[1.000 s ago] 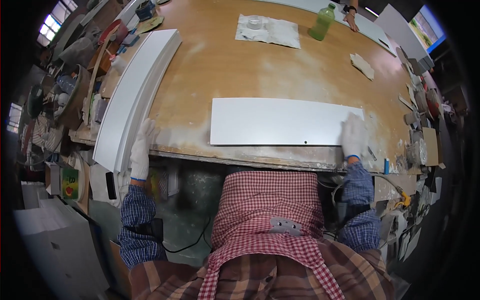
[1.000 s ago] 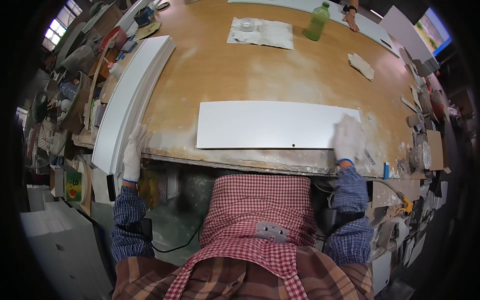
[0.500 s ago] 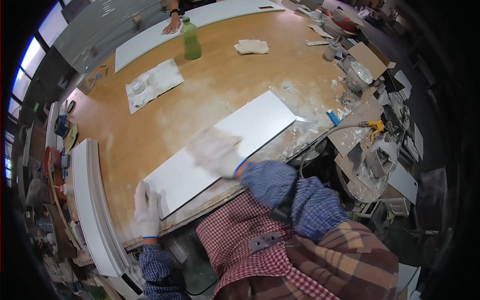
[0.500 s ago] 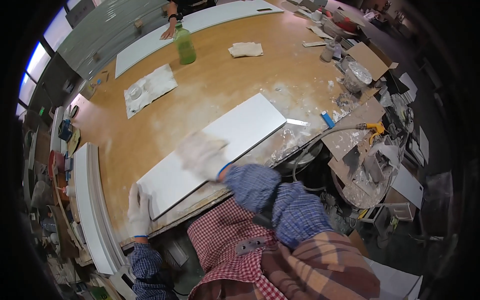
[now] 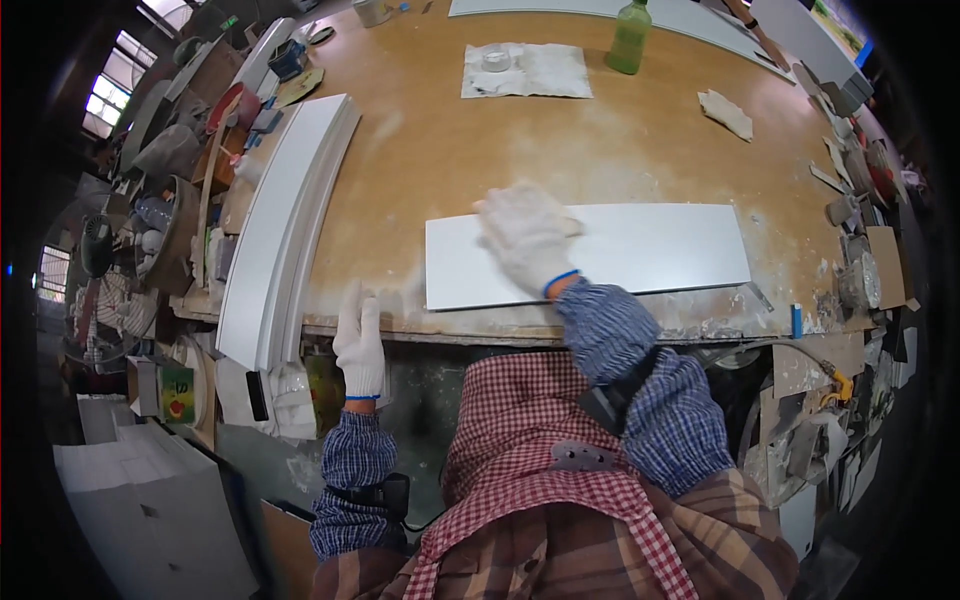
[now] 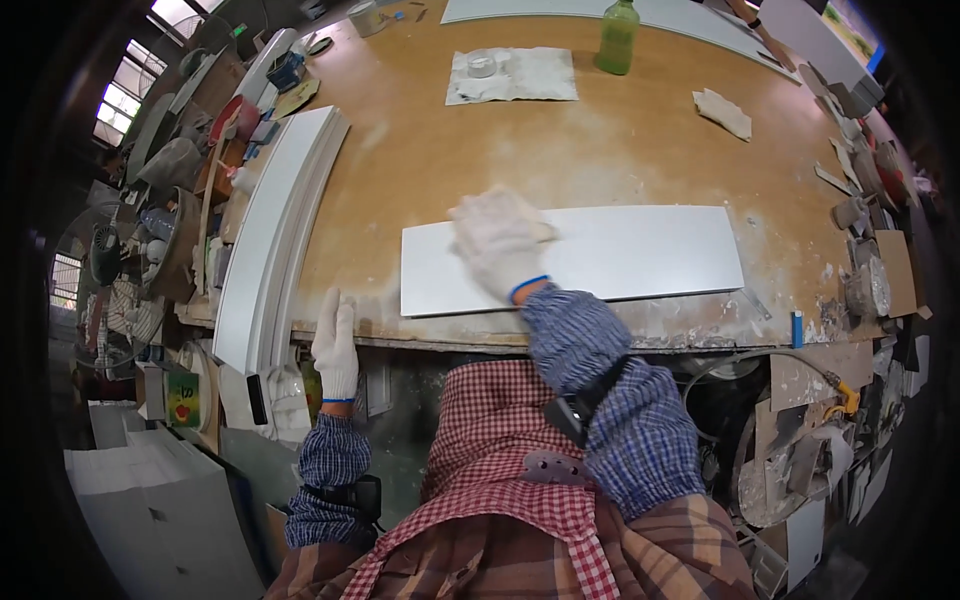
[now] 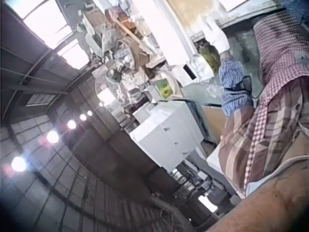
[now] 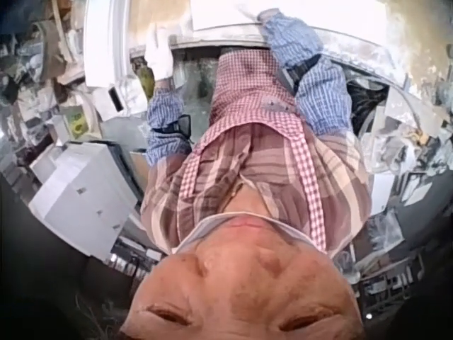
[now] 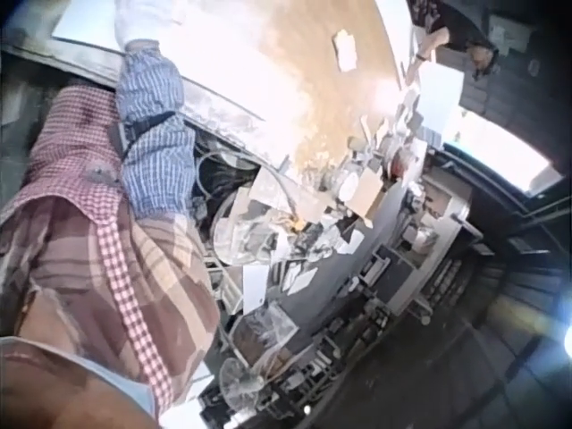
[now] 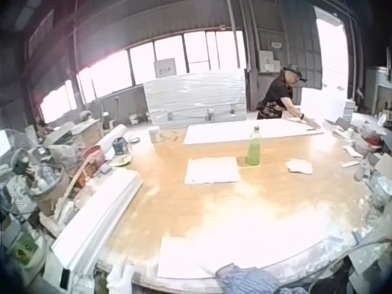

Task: Sanding the surface and edges of a white-painted wooden board using a hand-held sanding block.

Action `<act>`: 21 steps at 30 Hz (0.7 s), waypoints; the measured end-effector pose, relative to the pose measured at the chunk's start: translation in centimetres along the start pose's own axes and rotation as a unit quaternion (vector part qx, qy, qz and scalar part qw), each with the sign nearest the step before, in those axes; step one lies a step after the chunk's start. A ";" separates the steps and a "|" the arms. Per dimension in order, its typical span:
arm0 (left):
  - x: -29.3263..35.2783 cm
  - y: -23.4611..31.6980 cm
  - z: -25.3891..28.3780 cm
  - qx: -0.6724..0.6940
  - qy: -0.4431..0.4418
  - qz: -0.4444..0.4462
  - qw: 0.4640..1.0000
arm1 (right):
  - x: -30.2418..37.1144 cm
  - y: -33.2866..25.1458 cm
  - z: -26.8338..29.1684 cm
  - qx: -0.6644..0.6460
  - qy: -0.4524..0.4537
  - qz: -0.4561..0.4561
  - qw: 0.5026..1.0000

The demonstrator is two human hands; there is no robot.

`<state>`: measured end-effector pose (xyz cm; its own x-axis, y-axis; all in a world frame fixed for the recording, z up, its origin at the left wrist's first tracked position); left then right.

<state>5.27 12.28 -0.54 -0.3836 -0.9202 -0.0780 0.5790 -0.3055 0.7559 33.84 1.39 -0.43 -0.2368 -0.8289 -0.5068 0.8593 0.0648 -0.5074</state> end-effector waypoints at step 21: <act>-2.1 15.6 -16.9 -0.310 -0.110 -0.400 0.855 | 21.2 13.0 18.3 0.251 0.234 -0.171 0.924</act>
<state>27.32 5.33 0.42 -0.9224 -0.3078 -0.2333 0.3115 -0.9500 0.0219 48.31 -25.54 -5.00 -0.6017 -0.4156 -0.6821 0.7726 -0.5196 -0.3648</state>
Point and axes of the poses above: each hand's wrist, its own x-axis away from the middle knuckle, its own z-axis out of the back of the hand, y = z × x, the point moved 3 cm from there along -x, towards the middle knuckle, and after that the axes turned 15 degrees about -x, right-handed, at the moved point
